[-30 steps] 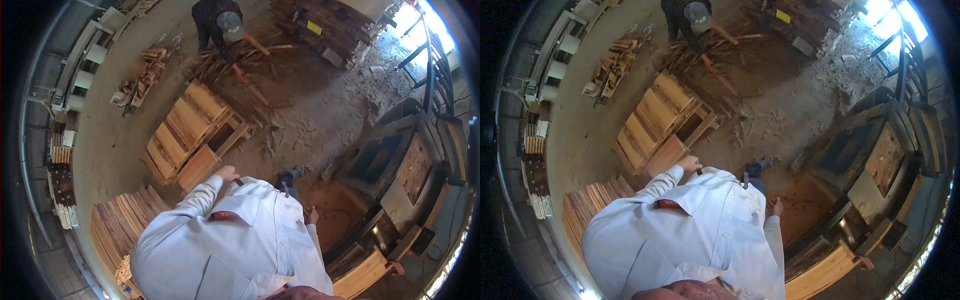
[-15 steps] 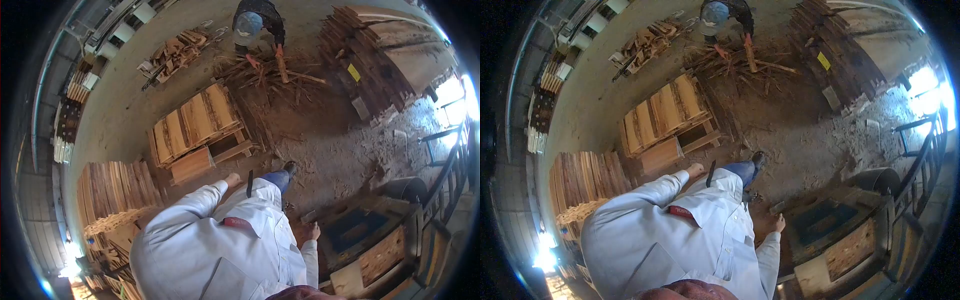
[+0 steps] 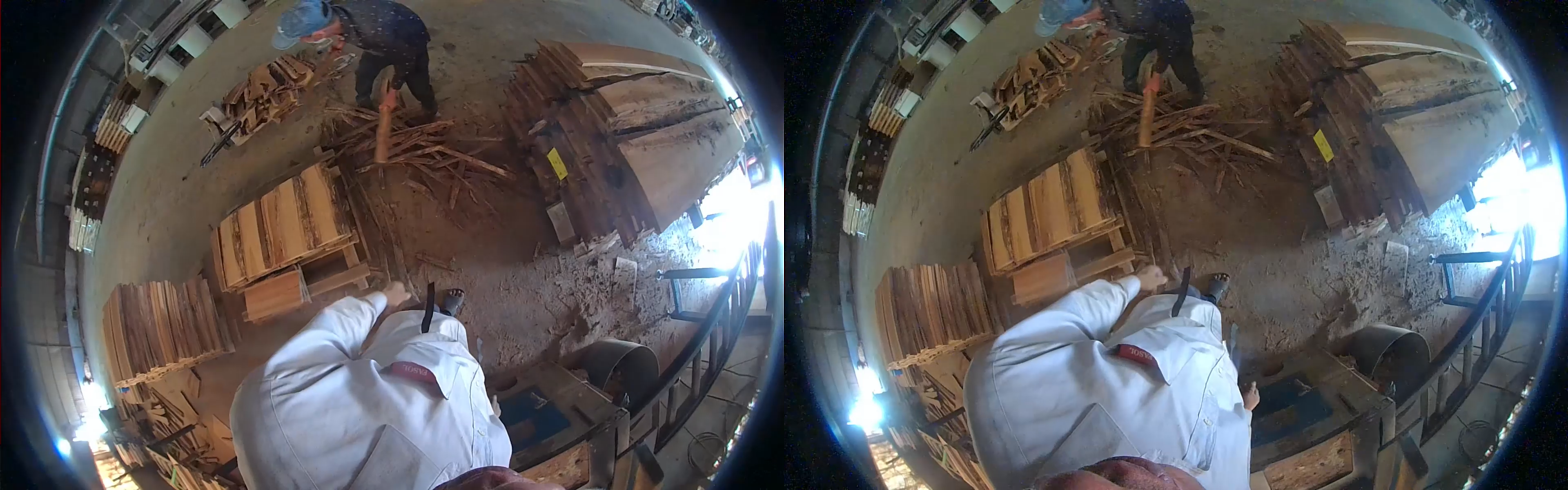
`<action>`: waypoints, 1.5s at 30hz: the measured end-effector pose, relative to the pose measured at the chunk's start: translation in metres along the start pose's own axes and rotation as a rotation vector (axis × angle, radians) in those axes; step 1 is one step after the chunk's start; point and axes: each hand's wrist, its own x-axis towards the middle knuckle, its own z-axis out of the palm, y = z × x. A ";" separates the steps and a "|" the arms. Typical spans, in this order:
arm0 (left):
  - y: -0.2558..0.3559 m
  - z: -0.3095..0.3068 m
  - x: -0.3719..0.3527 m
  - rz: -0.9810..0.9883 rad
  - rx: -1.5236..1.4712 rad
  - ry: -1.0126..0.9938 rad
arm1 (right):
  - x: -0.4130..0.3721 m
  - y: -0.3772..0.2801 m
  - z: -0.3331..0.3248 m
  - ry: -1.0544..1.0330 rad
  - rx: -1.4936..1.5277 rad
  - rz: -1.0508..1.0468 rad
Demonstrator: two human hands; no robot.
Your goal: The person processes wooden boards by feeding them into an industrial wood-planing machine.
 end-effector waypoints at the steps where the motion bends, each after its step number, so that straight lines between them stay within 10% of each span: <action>1: 0.035 -0.025 0.012 -0.006 -0.127 -0.003 | 0.013 -0.006 -0.009 0.046 0.009 -0.007; 2: 0.052 -0.035 0.032 -0.049 -0.142 0.002 | 0.031 0.005 -0.007 0.171 -0.190 -0.085; 5: 0.083 -0.054 0.085 -0.122 -0.127 0.034 | 0.058 -0.062 -0.060 0.210 0.748 0.159; 11: 0.118 -0.065 0.131 -0.131 -0.176 0.011 | 0.104 -0.085 -0.100 0.190 0.930 0.372; 16: 0.118 -0.037 0.123 -0.244 0.043 -0.169 | 0.136 0.001 -0.052 0.053 0.391 0.250; 18: 0.054 0.024 0.145 0.086 0.470 -0.085 | 0.154 0.045 -0.016 -0.047 0.344 0.372; 25: 0.180 -0.042 0.159 -0.189 0.307 -0.408 | 0.264 0.053 -0.057 -0.083 0.073 0.046; 29: 0.233 -0.063 0.262 0.113 0.954 -0.619 | 0.333 0.024 -0.130 0.116 0.132 -0.007; 31: 0.264 -0.069 0.304 0.323 0.878 -0.456 | 0.366 -0.002 -0.180 0.167 0.637 0.106; 33: 0.298 -0.076 0.333 0.049 -0.073 -0.048 | 0.397 -0.017 -0.223 0.190 1.242 0.354; 35: 0.409 -0.105 0.318 0.078 0.295 0.116 | 0.426 -0.006 -0.247 0.177 1.384 0.385; 40: 0.494 -0.091 0.326 0.104 0.040 0.077 | 0.451 0.009 -0.311 0.234 1.501 0.477; 45: 0.375 -0.034 0.398 0.099 0.294 0.038 | 0.462 0.083 -0.267 0.335 1.188 0.391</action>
